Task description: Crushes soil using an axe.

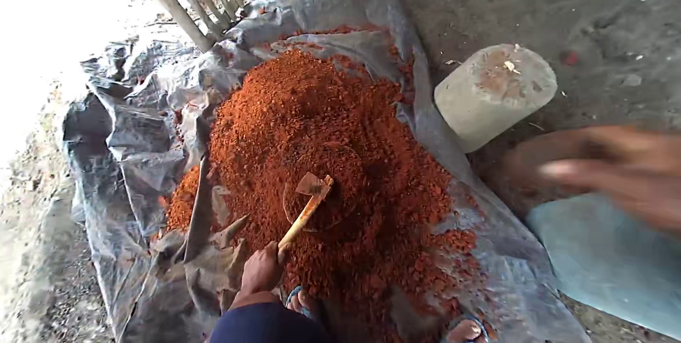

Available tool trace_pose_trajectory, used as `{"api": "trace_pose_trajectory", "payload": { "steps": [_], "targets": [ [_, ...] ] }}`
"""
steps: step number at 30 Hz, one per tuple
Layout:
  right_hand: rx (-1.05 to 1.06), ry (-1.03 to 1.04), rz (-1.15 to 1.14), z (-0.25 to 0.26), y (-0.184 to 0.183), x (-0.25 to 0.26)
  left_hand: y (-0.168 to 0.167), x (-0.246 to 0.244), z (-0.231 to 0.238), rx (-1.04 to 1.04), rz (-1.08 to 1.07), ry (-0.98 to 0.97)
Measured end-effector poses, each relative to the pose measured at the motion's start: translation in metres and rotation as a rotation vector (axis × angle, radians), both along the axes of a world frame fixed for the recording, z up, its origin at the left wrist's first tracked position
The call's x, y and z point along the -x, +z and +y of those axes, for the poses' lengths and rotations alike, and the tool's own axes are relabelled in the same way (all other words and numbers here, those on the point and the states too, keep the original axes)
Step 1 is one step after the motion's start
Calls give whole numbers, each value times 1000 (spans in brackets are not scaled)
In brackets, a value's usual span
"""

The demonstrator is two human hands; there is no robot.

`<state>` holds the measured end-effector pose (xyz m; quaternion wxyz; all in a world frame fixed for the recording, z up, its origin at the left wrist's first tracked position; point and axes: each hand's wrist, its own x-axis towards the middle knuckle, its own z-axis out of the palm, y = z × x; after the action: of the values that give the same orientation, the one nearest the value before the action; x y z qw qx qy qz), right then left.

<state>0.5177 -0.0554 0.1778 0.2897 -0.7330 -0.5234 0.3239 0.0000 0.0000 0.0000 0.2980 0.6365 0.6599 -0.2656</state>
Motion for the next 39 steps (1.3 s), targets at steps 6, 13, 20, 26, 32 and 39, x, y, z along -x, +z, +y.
{"api": "trace_pose_trajectory", "payload": {
  "steps": [6,13,20,26,32,39],
  "targets": [
    [447,334,152,118,-120,180,60,44,-7,-588,-488,-18],
    [332,448,-129,156,-147,213,171,65,19,-941,-866,-44],
    [366,423,-188,104,-97,109,146,10,47,-1176,-1014,-26],
    [433,230,-82,50,-120,61,9,-6,38,-111,-155,9],
    [440,160,-18,24,-144,42,65,21,39,-625,-575,206],
    [377,73,-21,39,-135,37,96,13,28,-1089,-1113,26]
  ]
}}
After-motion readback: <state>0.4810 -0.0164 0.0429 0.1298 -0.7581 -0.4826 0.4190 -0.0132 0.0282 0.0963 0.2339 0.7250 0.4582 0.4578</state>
